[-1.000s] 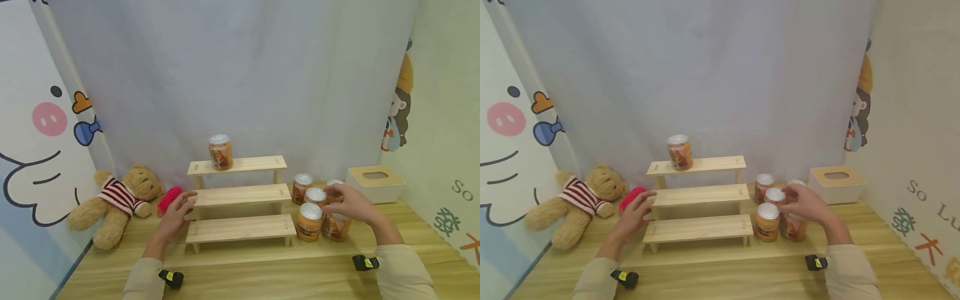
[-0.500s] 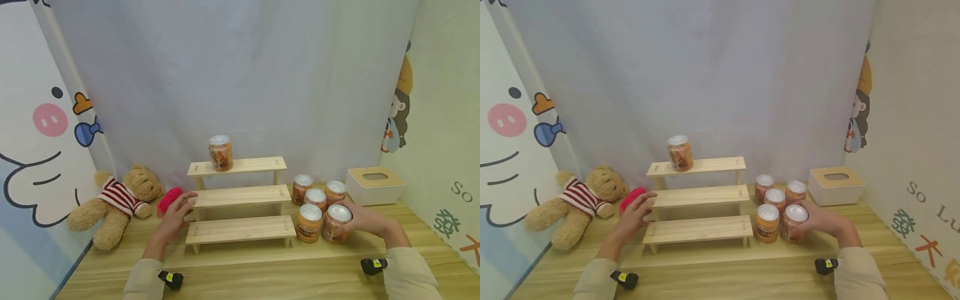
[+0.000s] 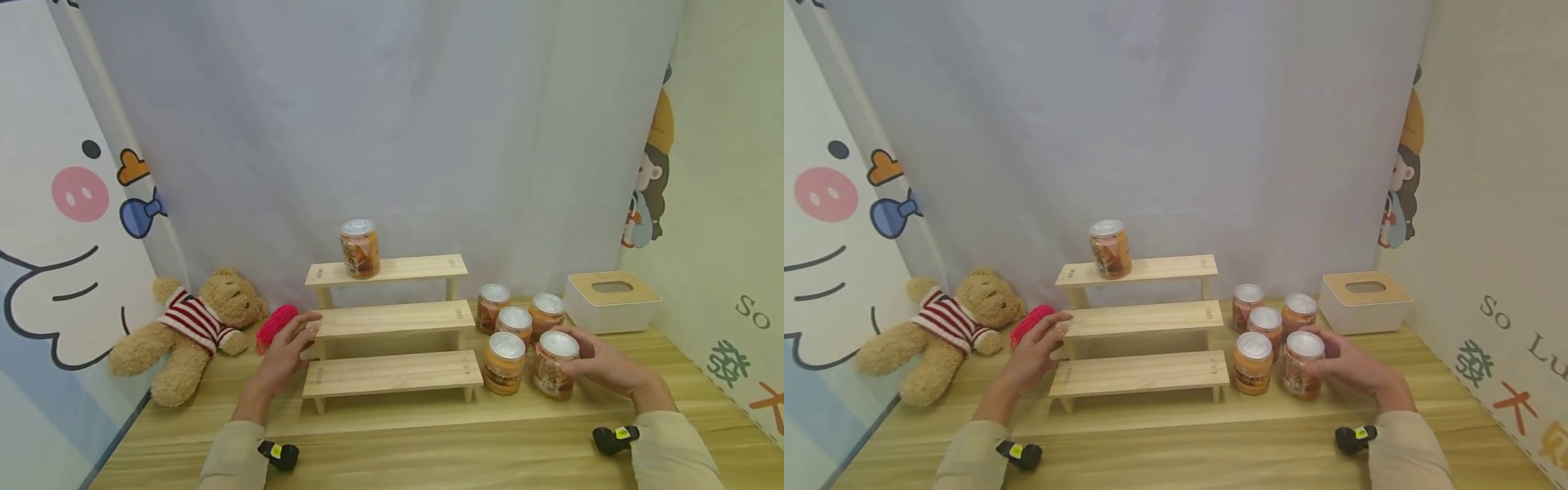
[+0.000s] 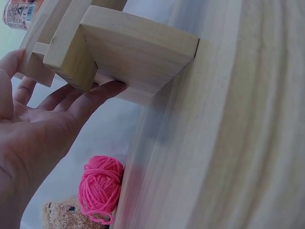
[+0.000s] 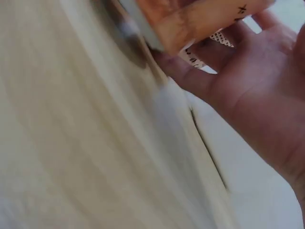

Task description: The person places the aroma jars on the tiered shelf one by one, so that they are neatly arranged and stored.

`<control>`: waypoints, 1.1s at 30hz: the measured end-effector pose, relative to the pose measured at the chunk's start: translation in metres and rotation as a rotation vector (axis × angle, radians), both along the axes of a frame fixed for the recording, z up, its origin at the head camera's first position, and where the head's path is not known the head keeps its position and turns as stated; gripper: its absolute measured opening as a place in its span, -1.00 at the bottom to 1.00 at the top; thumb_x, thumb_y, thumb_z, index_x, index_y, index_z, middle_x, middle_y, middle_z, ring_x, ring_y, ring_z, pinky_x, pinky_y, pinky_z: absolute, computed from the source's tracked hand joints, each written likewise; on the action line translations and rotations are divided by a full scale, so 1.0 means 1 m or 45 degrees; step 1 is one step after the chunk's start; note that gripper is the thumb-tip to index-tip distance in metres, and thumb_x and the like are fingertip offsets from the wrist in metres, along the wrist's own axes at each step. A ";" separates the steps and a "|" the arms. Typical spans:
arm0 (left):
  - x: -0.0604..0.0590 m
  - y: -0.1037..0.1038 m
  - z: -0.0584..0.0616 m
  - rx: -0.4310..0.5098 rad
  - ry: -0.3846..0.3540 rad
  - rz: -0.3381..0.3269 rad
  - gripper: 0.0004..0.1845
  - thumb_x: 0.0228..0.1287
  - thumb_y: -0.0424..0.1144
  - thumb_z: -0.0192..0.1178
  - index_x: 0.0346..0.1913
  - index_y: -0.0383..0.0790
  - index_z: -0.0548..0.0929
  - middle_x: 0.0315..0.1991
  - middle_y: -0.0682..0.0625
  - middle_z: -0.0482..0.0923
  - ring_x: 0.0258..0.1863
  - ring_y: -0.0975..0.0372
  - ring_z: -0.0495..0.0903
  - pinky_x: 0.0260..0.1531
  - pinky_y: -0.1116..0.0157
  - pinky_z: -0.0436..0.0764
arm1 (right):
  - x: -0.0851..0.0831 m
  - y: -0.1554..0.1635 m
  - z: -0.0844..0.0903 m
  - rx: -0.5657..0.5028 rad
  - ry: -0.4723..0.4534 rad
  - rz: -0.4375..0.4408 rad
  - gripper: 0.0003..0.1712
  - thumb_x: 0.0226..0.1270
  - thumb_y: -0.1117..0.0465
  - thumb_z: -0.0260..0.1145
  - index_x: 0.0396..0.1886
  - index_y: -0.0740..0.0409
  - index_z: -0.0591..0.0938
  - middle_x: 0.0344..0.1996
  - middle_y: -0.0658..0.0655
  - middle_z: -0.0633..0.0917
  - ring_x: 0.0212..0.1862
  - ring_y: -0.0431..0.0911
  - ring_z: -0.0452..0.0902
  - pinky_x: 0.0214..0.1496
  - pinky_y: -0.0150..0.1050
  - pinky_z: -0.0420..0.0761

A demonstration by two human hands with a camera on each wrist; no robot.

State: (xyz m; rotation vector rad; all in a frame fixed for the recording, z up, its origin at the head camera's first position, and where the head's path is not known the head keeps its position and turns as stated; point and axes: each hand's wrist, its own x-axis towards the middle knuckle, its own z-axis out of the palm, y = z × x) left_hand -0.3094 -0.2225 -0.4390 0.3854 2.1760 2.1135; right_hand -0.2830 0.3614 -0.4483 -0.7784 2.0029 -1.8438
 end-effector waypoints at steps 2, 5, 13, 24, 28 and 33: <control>0.001 0.000 0.000 0.001 -0.001 0.000 -0.47 0.60 -0.06 -0.01 0.44 -0.26 0.25 0.46 -0.26 0.12 0.45 -0.20 0.09 0.13 -0.22 0.44 | 0.001 -0.001 0.003 0.016 0.008 -0.044 -0.38 0.43 0.43 0.15 0.42 -0.01 0.30 0.16 -0.04 0.57 0.19 -0.18 0.50 0.16 -0.25 0.51; 0.001 0.000 0.000 0.000 -0.005 0.003 -0.47 0.60 -0.05 -0.01 0.44 -0.26 0.25 0.45 -0.26 0.12 0.45 -0.20 0.08 0.13 -0.22 0.44 | 0.003 -0.004 0.011 0.010 0.042 -0.065 -0.40 0.46 0.43 0.09 0.40 -0.10 0.32 0.15 -0.06 0.57 0.18 -0.19 0.50 0.14 -0.26 0.51; 0.000 0.000 0.000 -0.010 0.002 0.003 -0.47 0.61 -0.04 -0.03 0.45 -0.24 0.25 0.48 -0.24 0.09 0.47 -0.21 0.04 0.16 -0.25 0.39 | 0.007 -0.025 0.045 -0.071 0.261 -0.100 -0.45 0.46 0.48 0.01 0.34 -0.06 0.37 0.11 -0.06 0.58 0.12 -0.21 0.53 0.10 -0.32 0.52; 0.001 0.001 0.001 -0.019 -0.009 0.014 -0.47 0.60 -0.03 -0.03 0.45 -0.22 0.25 0.46 -0.26 0.10 0.48 -0.22 0.03 0.18 -0.31 0.32 | 0.017 -0.060 0.084 0.043 0.475 -0.347 -0.56 0.42 0.49 0.16 0.26 0.26 0.41 -0.03 0.06 0.61 -0.06 -0.14 0.60 -0.12 -0.24 0.63; 0.001 0.001 0.001 -0.025 -0.014 0.021 -0.46 0.60 -0.02 -0.02 0.45 -0.21 0.25 0.46 -0.26 0.11 0.47 -0.22 0.04 0.17 -0.29 0.35 | 0.023 -0.079 0.095 0.094 0.440 -0.406 -0.55 0.41 0.41 0.25 0.25 0.27 0.42 -0.03 0.10 0.61 -0.07 -0.10 0.62 -0.15 -0.20 0.65; -0.001 0.000 -0.002 -0.038 -0.014 0.032 -0.46 0.58 0.01 0.00 0.45 -0.18 0.27 0.45 -0.26 0.15 0.46 -0.20 0.09 0.12 -0.23 0.44 | 0.030 -0.115 0.102 0.108 0.314 -0.465 -0.41 0.40 0.30 0.33 0.32 0.33 0.34 0.09 0.25 0.54 0.02 -0.05 0.58 -0.07 -0.17 0.64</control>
